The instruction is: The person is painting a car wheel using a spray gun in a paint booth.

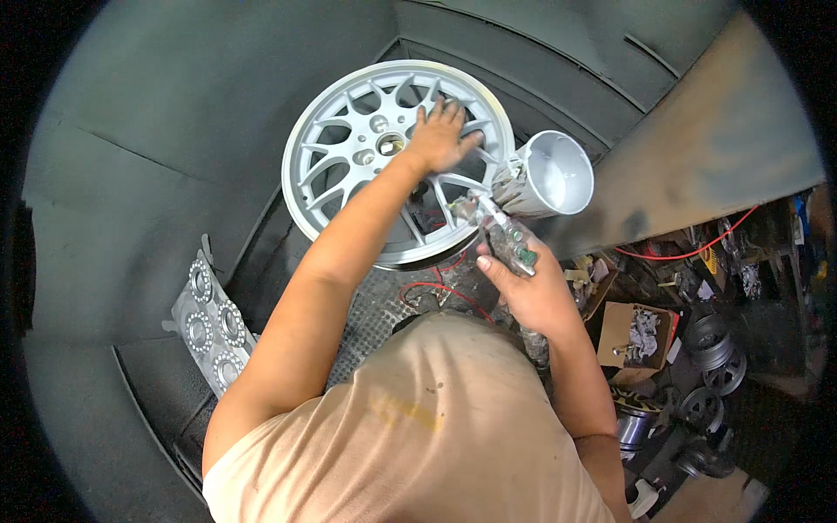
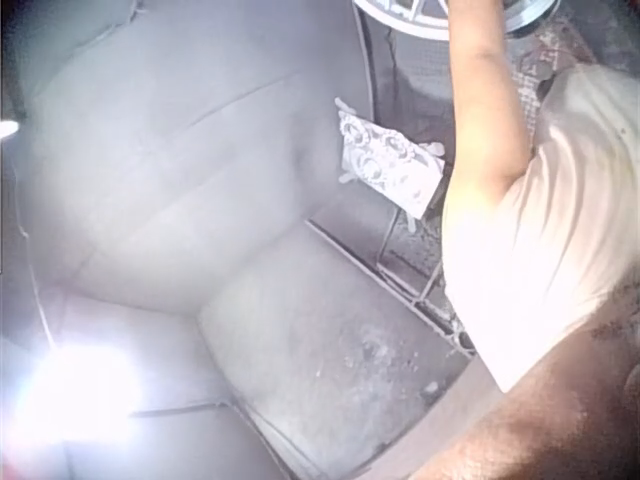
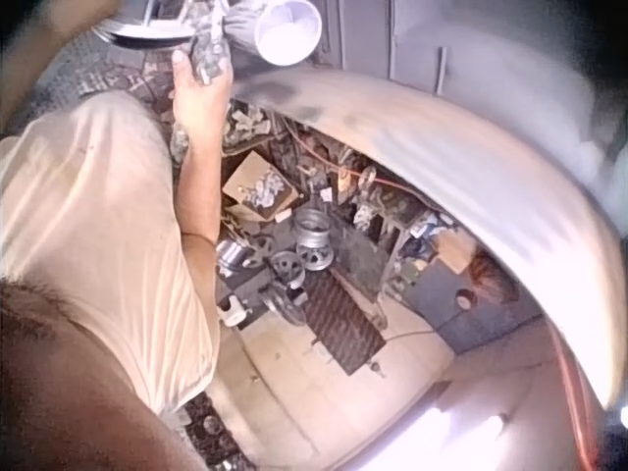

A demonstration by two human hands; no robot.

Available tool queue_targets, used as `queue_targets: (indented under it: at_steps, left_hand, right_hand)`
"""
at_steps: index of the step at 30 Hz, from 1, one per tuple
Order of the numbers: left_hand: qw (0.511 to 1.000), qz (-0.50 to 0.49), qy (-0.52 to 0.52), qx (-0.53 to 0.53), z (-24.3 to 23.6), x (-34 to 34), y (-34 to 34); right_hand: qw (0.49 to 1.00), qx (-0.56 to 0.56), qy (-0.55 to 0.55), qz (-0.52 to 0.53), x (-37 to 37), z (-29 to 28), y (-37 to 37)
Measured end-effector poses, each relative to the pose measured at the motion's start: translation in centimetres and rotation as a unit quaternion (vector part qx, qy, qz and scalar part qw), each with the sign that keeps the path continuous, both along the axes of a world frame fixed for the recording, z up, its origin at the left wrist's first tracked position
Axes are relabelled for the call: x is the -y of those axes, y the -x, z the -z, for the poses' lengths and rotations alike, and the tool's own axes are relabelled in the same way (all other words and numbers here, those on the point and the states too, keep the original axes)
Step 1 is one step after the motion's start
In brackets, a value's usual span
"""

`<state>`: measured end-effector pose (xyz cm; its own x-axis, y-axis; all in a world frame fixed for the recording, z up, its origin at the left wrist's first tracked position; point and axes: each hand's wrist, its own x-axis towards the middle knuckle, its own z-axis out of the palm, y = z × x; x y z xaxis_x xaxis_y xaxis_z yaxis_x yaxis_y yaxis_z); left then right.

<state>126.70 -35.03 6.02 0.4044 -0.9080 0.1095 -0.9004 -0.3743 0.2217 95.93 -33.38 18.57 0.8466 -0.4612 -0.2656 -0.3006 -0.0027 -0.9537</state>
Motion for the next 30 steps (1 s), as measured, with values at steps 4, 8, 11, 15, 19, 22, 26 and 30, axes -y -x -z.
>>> queue_targets:
  at_steps: [4, 8, 11, 15, 19, 22, 26, 30]
  left_hand:
    - [0.998, 0.060, 0.015, 0.031, 3.7, -3.8, 7.6]
    - [0.999, 0.008, 0.048, -0.020, 2.0, -10.2, 11.6]
    - [0.999, 0.041, -0.003, 0.024, 2.9, -14.9, 10.4]
    - [0.988, 0.116, -0.076, 0.067, 2.2, -20.9, 9.1]
    - [0.965, 0.163, -0.161, 0.126, 1.6, -29.1, 4.9]
    - [0.963, 0.082, -0.216, 0.140, -0.6, -35.1, -1.3]
    - [0.957, -0.026, -0.191, 0.216, -4.1, -36.2, -2.8]
    - [0.994, -0.073, 0.070, 0.043, -2.5, -31.0, 3.6]
  right_hand:
    - [0.994, -0.011, 0.078, 0.072, -0.4, 1.8, -0.4]
    - [0.993, -0.054, 0.026, 0.105, 1.2, 4.1, 1.0]
    - [0.990, -0.081, -0.024, 0.115, 2.1, 6.7, 2.2]
    - [0.991, -0.099, -0.079, 0.030, 2.3, 8.5, 6.1]
    - [0.983, -0.127, -0.119, -0.052, 2.7, 7.4, 10.6]
    - [0.992, -0.118, 0.028, -0.036, 2.9, 8.0, 12.1]
    - [0.994, -0.105, 0.027, 0.012, 4.0, 7.0, 12.3]
    - [0.979, -0.192, 0.045, 0.047, 5.1, 8.4, 13.5]
